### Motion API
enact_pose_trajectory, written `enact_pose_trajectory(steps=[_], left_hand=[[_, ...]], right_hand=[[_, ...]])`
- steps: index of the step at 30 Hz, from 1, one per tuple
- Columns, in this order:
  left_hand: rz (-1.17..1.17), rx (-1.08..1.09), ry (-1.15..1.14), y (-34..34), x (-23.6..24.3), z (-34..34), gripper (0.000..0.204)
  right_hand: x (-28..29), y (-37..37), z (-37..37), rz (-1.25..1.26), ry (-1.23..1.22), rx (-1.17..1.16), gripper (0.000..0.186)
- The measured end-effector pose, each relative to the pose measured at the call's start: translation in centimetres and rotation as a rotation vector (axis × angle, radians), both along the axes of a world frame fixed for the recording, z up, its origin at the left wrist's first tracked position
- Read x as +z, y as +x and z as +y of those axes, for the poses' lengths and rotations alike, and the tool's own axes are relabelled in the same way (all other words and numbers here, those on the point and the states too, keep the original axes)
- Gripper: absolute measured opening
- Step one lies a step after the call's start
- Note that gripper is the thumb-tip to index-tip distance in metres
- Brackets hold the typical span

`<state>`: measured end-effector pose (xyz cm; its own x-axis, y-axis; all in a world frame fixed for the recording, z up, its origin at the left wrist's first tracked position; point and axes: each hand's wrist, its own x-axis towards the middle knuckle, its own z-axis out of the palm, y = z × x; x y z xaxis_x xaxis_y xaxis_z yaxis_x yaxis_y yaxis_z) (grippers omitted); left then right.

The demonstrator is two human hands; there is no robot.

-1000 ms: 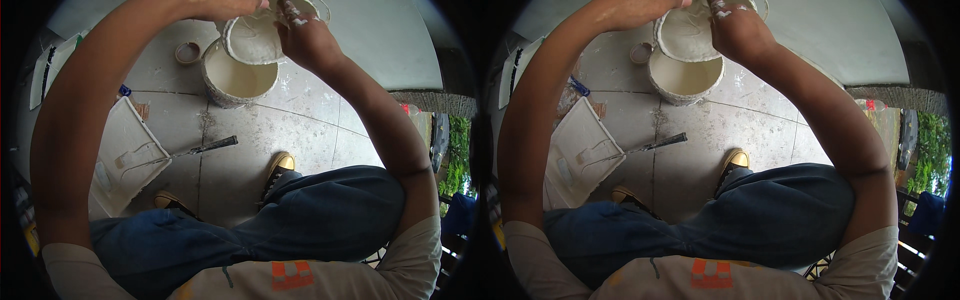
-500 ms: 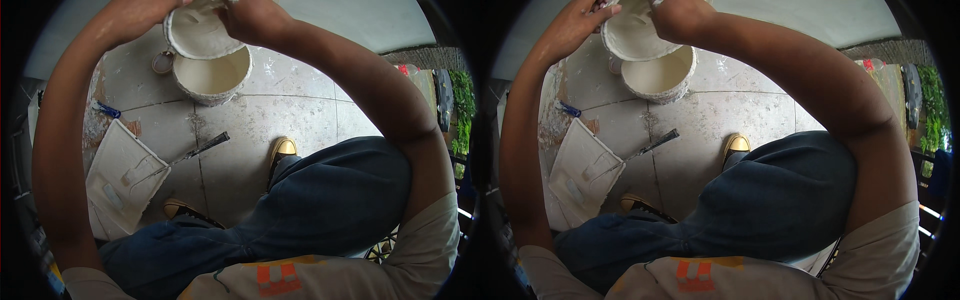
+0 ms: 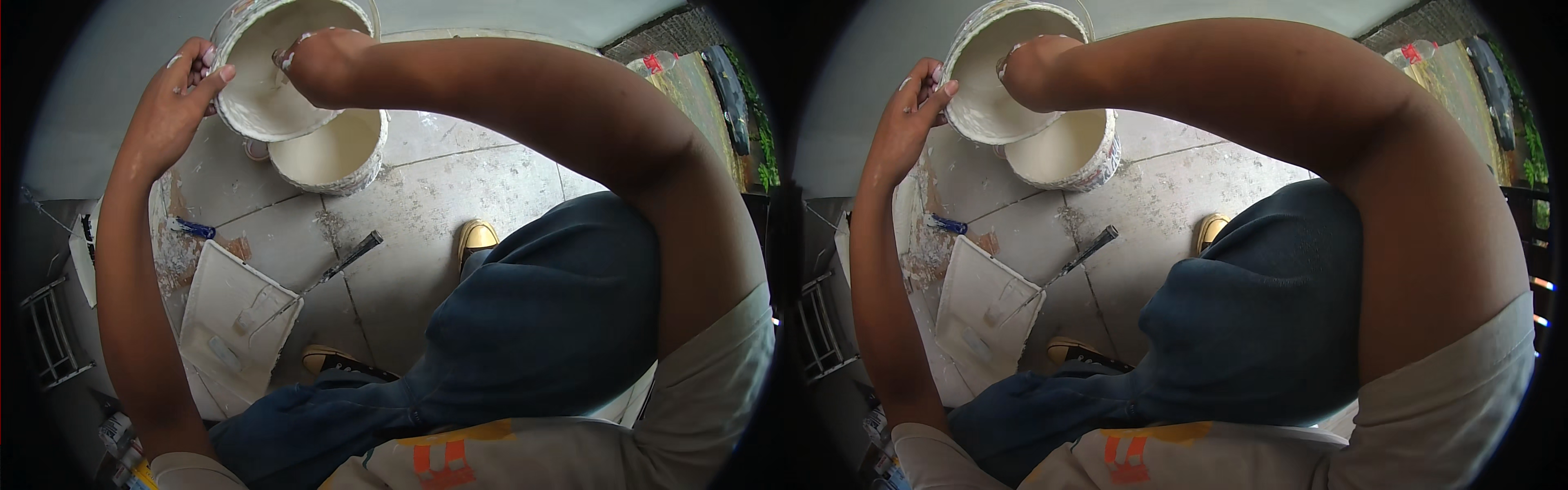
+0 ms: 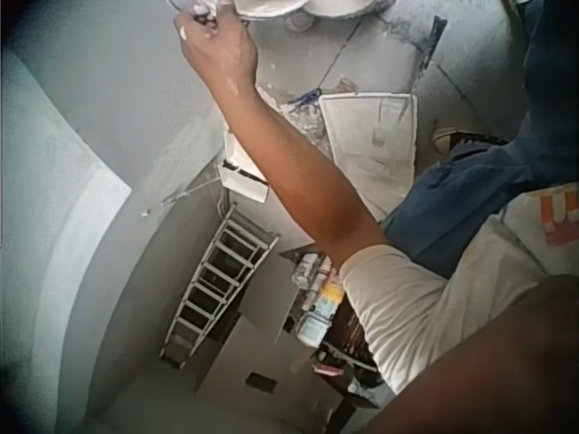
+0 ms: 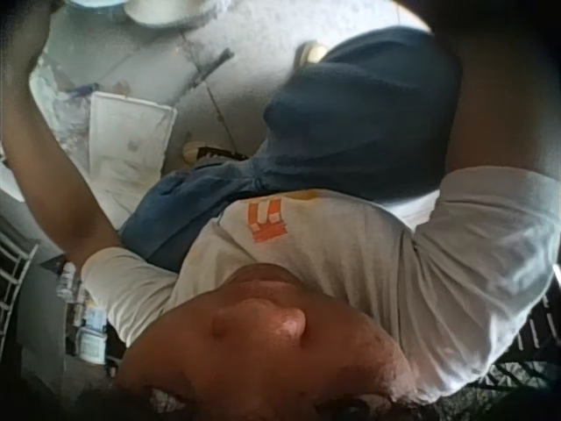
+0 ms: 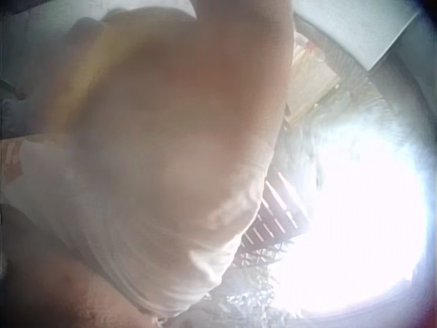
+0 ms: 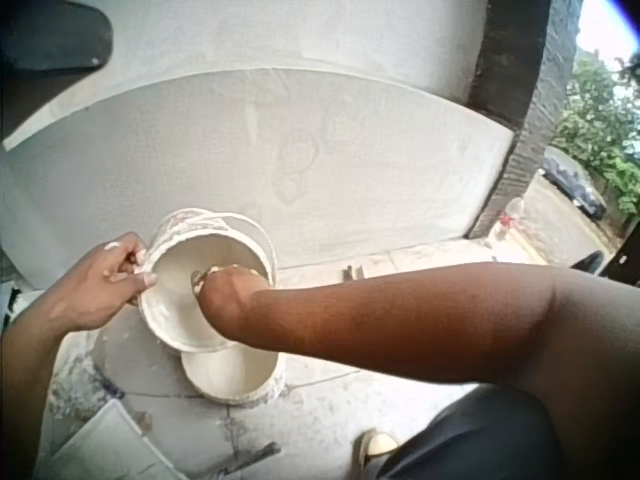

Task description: Pouring paint from one container into another and mixing it with a brush.

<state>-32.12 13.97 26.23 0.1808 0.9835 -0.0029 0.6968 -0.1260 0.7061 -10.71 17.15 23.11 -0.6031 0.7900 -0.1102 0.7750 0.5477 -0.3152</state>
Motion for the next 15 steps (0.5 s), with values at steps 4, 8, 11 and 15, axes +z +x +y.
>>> enact_pose_trajectory(steps=[4, 8, 11, 15], left_hand=[[0.022, 0.018, -0.074, -0.4, 0.1, 0.5, 0.027], [0.049, 0.005, -0.073, -0.3, 0.4, 0.4, 0.029], [0.025, 0.001, -0.061, -0.2, 0.1, 0.7, 0.032], [-0.023, 0.042, -0.032, 0.0, -0.1, 0.1, 0.03]], right_hand=[[-0.7, -0.5, 0.0, 0.133, 0.163, -0.004, 0.038], [-1.2, -2.2, 0.9, 0.191, 0.205, 0.037, 0.04], [-2.7, -1.9, 1.5, 0.272, 0.123, 0.031, 0.042], [-1.9, -1.5, 0.5, 0.178, -0.075, -0.051, 0.042]])
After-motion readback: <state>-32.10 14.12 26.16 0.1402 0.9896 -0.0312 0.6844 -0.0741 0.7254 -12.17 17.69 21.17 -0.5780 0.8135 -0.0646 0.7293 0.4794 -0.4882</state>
